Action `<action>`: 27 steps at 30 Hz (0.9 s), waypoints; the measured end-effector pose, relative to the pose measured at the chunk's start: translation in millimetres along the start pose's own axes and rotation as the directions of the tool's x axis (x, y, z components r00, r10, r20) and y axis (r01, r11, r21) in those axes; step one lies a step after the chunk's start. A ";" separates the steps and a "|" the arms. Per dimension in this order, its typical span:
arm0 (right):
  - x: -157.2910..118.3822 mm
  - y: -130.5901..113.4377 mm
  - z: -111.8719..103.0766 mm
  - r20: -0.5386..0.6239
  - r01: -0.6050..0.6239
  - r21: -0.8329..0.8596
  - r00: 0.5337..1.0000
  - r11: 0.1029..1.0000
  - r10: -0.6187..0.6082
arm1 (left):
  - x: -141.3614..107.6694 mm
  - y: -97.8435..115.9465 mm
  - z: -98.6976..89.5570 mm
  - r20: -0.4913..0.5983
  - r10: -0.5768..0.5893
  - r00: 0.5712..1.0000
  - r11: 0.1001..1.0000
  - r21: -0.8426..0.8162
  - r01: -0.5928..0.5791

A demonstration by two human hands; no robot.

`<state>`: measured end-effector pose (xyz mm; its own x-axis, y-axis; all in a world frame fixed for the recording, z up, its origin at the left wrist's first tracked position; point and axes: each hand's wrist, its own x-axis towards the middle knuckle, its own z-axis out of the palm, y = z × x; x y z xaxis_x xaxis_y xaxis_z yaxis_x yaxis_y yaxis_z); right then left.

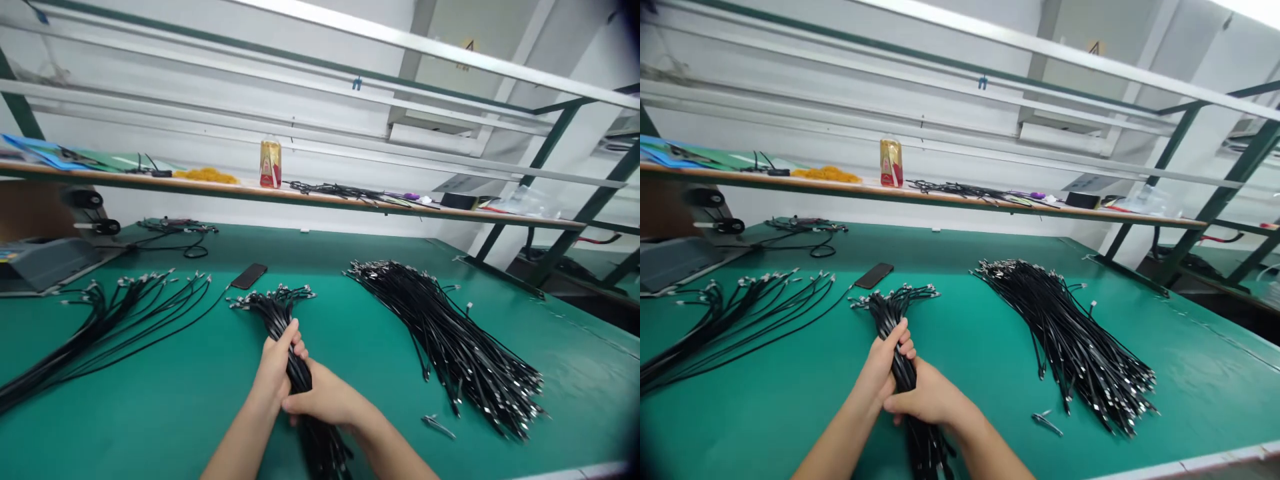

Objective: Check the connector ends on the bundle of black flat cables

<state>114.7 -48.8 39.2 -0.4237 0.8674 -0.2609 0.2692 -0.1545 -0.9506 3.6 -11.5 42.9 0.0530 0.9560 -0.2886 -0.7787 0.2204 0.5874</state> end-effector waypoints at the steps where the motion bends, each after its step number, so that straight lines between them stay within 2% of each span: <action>1: 2.8 2.3 0.0 0.037 -0.027 0.037 0.999 0.999 0.026 | -0.5 0.8 -1.1 0.000 -0.021 1.000 1.000 0.011 0.021; 4: 1.4 11.8 4.1 0.078 -0.095 0.136 0.993 0.986 0.085 | 3.9 3.1 -7.2 -0.007 -0.136 0.991 0.991 -0.004 0.136; 7: -8.6 18.0 10.2 0.078 -0.115 0.237 0.992 0.965 0.099 | 12.7 5.1 -16.4 0.023 -0.231 0.973 0.966 -0.111 0.232; 10: -23.5 20.4 9.5 0.051 -0.078 0.322 0.997 0.944 0.065 | 16.0 11.5 -28.4 0.107 -0.238 0.965 0.936 -0.240 0.257; 13: -42.0 26.0 1.0 -0.046 -0.011 0.343 0.999 0.939 0.028 | 10.8 23.5 -40.5 0.174 -0.180 0.968 0.907 -0.352 0.232; 16: -61.4 36.9 -6.0 -0.141 0.051 0.294 0.990 0.954 -0.009 | 3.3 33.5 -46.7 0.207 -0.122 0.971 0.876 -0.438 0.203; 20: -82.8 46.7 -3.4 -0.180 0.118 0.165 0.980 0.979 -0.088 | -1.8 36.2 -45.3 0.230 -0.109 0.967 0.844 -0.493 0.212; 24: -93.5 41.6 2.5 -0.185 0.208 -0.017 0.961 0.978 -0.208 | -2.7 34.6 -42.9 0.249 -0.112 0.962 0.824 -0.518 0.230; 27: -93.7 33.4 6.6 -0.200 0.222 -0.146 0.948 0.964 -0.249 | -2.5 34.4 -43.2 0.261 -0.115 0.958 0.815 -0.527 0.242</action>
<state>157.7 -138.4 30.8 -0.2953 0.9551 0.0227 0.2913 0.1126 -0.9500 -50.4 -14.7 31.2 0.3037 0.9414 -0.1465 -0.9512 0.3084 0.0101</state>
